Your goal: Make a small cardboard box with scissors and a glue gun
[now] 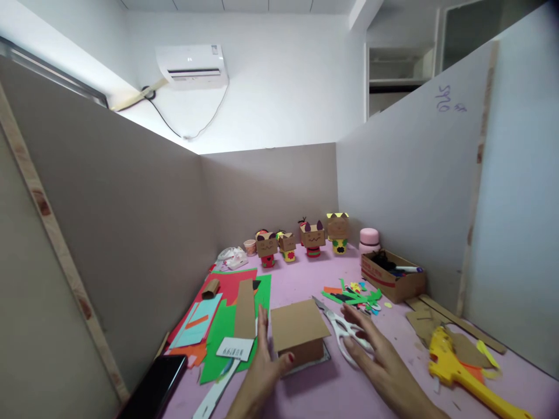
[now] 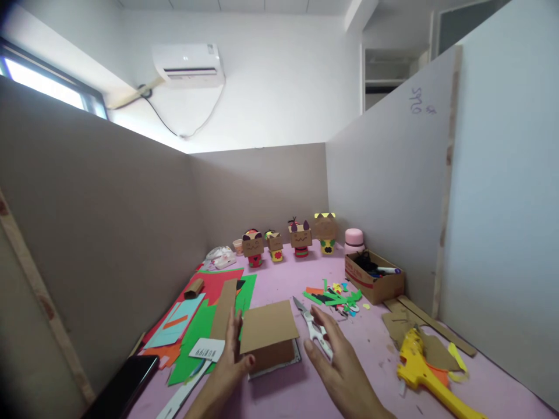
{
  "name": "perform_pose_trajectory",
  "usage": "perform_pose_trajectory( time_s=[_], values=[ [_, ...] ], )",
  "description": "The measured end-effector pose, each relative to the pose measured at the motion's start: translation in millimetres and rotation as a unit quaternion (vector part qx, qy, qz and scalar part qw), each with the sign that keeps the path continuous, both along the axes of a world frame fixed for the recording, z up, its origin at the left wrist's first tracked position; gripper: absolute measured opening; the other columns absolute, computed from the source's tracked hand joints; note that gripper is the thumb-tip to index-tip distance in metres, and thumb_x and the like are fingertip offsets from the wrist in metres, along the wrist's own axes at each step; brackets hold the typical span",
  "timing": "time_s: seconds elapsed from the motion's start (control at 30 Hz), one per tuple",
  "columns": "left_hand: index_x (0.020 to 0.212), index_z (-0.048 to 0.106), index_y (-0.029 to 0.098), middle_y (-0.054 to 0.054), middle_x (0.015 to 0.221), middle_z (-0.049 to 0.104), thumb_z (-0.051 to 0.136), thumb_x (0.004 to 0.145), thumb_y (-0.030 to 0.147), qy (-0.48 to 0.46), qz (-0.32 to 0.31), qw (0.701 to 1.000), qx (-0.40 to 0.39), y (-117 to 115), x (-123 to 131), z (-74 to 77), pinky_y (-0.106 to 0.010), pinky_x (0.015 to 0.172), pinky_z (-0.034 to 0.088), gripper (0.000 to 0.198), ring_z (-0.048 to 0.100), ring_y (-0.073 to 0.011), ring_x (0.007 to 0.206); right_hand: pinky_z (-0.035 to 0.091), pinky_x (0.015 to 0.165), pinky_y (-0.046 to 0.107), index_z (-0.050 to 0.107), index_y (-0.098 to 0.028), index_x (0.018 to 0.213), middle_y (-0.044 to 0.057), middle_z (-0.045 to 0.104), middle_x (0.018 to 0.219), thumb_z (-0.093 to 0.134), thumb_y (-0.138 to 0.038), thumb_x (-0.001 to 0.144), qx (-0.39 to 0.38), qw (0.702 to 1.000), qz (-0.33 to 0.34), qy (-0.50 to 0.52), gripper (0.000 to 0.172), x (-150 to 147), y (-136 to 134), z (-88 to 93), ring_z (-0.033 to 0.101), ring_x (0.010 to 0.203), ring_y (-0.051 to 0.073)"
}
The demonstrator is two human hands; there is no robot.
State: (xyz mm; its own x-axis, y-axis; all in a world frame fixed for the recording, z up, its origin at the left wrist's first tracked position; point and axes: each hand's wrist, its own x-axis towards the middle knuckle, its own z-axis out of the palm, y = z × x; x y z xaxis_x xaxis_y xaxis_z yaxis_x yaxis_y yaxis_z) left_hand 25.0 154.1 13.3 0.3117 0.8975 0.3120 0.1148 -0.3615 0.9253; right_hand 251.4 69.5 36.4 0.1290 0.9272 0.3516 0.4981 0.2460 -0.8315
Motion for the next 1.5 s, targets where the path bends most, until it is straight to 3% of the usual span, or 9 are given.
perform_pose_trajectory(
  time_s=[0.07,0.17,0.37,0.63,0.87,1.13,1.3,1.4,1.5],
  values=[
    [0.143,-0.005,0.012,-0.014,0.154,-0.008,0.041,0.071,0.073,0.026,0.069,0.997,0.035,-2.8,-0.5,9.4,-0.040,0.113,0.001,0.105,-0.007,-0.0209,0.140,0.026,0.110,0.043,0.030,-0.011,0.139,0.015,0.033,0.146,0.027,-0.048,0.092,0.003,0.995,-0.019,-0.098,0.060,-10.7,10.0,18.2,0.028,0.135,0.023],
    [0.143,0.009,0.010,-0.009,0.155,0.004,0.024,0.088,0.054,0.109,0.172,0.975,0.086,-6.6,6.7,28.1,-0.036,0.113,0.004,0.071,-0.002,-0.0136,0.140,0.022,0.112,0.041,0.033,-0.006,0.139,0.016,0.035,0.146,0.027,-0.039,0.094,0.007,0.987,0.008,-0.162,0.056,-30.1,36.8,34.1,0.028,0.135,0.023],
    [0.139,0.028,0.008,-0.011,0.150,0.023,0.015,0.090,0.035,0.461,0.112,0.869,0.139,-2.3,36.1,56.4,-0.050,0.111,0.015,0.058,0.014,-0.0228,0.139,0.026,0.106,0.056,0.041,-0.015,0.133,0.013,0.043,0.141,0.042,-0.028,0.094,-0.011,0.967,0.038,-0.253,0.041,-55.6,88.4,33.9,0.034,0.132,0.029],
    [0.136,0.035,0.006,-0.014,0.146,0.032,0.017,0.089,0.032,0.515,0.099,0.841,0.135,1.9,43.7,57.2,-0.056,0.108,0.021,0.056,0.024,-0.0275,0.136,0.030,0.102,0.058,0.045,-0.020,0.129,0.010,0.045,0.138,0.052,-0.029,0.091,-0.011,0.947,0.064,-0.313,0.040,-54.9,102.4,17.3,0.039,0.127,0.030],
    [0.135,0.037,0.006,-0.015,0.145,0.036,0.016,0.089,0.031,0.513,0.109,0.841,0.129,2.0,45.2,56.4,-0.054,0.108,0.020,0.056,0.026,-0.0281,0.136,0.034,0.100,0.055,0.046,-0.020,0.128,0.009,0.045,0.137,0.054,-0.028,0.090,-0.001,0.941,0.068,-0.331,0.039,-55.3,102.8,19.4,0.042,0.125,0.029],
    [0.132,0.039,0.003,-0.020,0.143,0.038,0.020,0.090,0.032,0.464,0.097,0.871,0.127,5.6,42.0,57.1,-0.053,0.106,0.023,0.055,0.026,-0.0310,0.135,0.039,0.097,0.053,0.049,-0.020,0.124,0.008,0.048,0.134,0.055,-0.029,0.089,-0.011,0.942,0.057,-0.332,0.037,-59.0,104.5,22.9,0.048,0.118,0.028],
    [0.128,0.046,0.011,-0.015,0.141,0.042,0.041,0.090,0.032,0.417,0.052,0.899,0.119,19.7,33.1,55.9,-0.048,0.109,0.022,0.043,0.031,-0.0243,0.133,0.045,0.090,0.049,0.052,-0.019,0.120,0.008,0.053,0.127,0.055,-0.030,0.089,-0.018,0.946,0.084,-0.311,0.033,-48.0,109.9,31.4,0.055,0.109,0.025],
    [0.129,0.044,0.017,-0.012,0.142,0.042,0.042,0.091,0.035,0.390,0.079,0.912,0.098,25.3,30.6,59.7,-0.053,0.107,0.026,0.042,0.033,-0.0248,0.132,0.047,0.088,0.047,0.052,-0.019,0.119,0.008,0.054,0.125,0.055,-0.030,0.090,-0.016,0.952,0.094,-0.292,0.032,-39.3,114.5,40.9,0.057,0.106,0.024],
    [0.135,0.035,0.013,-0.015,0.147,0.033,0.036,0.092,0.030,0.389,0.111,0.910,0.093,26.2,34.1,63.4,-0.053,0.108,0.023,0.046,0.023,-0.0264,0.136,0.047,0.089,0.048,0.051,-0.020,0.121,0.008,0.053,0.127,0.054,-0.030,0.090,-0.010,0.955,0.086,-0.282,0.033,-40.1,117.2,44.8,0.056,0.108,0.024]
  ],
)
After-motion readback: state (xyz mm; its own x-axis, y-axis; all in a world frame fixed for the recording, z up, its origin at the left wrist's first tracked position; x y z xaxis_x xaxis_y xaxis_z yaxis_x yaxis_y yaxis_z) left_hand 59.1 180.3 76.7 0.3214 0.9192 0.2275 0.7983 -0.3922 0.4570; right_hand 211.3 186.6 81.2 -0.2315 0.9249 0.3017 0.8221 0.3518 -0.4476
